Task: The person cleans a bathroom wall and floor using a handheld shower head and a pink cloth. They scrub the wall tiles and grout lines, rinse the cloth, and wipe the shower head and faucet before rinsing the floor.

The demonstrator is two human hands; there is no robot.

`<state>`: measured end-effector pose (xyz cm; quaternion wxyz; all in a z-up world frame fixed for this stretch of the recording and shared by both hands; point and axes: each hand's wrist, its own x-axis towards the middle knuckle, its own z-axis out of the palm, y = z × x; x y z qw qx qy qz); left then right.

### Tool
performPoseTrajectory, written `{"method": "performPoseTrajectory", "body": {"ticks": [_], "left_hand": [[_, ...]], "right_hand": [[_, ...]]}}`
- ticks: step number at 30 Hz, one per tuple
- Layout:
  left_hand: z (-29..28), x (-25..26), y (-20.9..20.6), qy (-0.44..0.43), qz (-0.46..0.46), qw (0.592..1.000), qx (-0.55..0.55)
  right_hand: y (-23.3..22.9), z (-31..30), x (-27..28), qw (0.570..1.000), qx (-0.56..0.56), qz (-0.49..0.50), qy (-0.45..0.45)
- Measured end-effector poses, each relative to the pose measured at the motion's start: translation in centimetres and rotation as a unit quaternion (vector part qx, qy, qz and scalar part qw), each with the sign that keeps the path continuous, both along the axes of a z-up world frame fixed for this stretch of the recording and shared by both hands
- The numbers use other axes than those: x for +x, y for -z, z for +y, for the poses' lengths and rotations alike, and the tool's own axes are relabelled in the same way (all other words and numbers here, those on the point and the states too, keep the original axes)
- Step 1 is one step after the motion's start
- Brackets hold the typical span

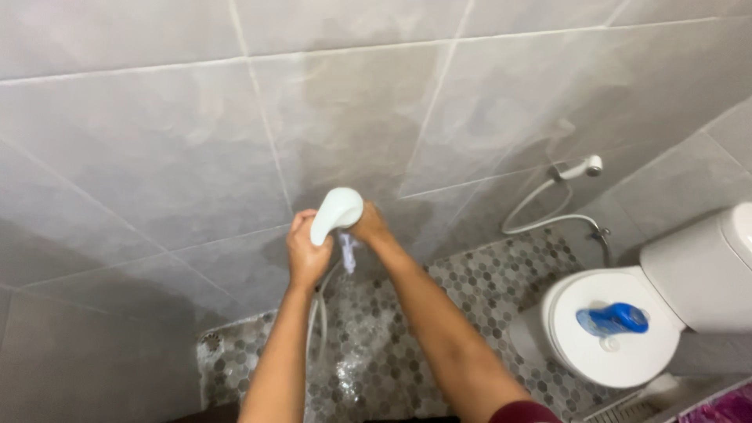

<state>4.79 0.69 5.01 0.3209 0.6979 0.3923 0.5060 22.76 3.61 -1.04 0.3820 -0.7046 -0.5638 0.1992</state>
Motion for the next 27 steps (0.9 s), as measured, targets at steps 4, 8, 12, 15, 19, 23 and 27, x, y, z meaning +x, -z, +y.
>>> {"method": "performPoseTrajectory", "body": {"ticks": [4, 8, 12, 15, 19, 23, 27], "left_hand": [[-1.5, 3.9, 0.5, -0.014, 0.023, 0.999, 0.021], [-3.0, 8.9, 2.0, -0.023, 0.017, 0.999, 0.025], [-5.4, 13.3, 4.3, -0.040, 0.046, 0.998, 0.026], [-6.6, 15.9, 6.0, -0.038, 0.036, 0.998, 0.031], [-8.3, 19.0, 8.9, -0.045, 0.085, 0.995, 0.016], [-9.2, 19.8, 11.2, -0.056, 0.090, 0.994, 0.008], [-10.2, 20.6, 12.9, -0.067, 0.079, 0.994, -0.027]], "right_hand": [[1.7, -2.5, 3.6, 0.985, 0.149, 0.063, -0.057], [4.6, -5.8, 8.4, 0.973, 0.201, -0.056, -0.098], [9.3, -11.4, 12.4, 0.997, 0.002, -0.082, -0.014], [12.8, -14.9, 14.0, 0.993, -0.002, 0.106, 0.048], [17.1, -17.5, 16.0, 0.788, -0.135, 0.563, 0.207], [20.5, -17.4, 16.9, 0.732, -0.063, 0.635, 0.239], [22.9, -17.8, 18.8, 0.615, 0.078, 0.759, 0.202]]}}
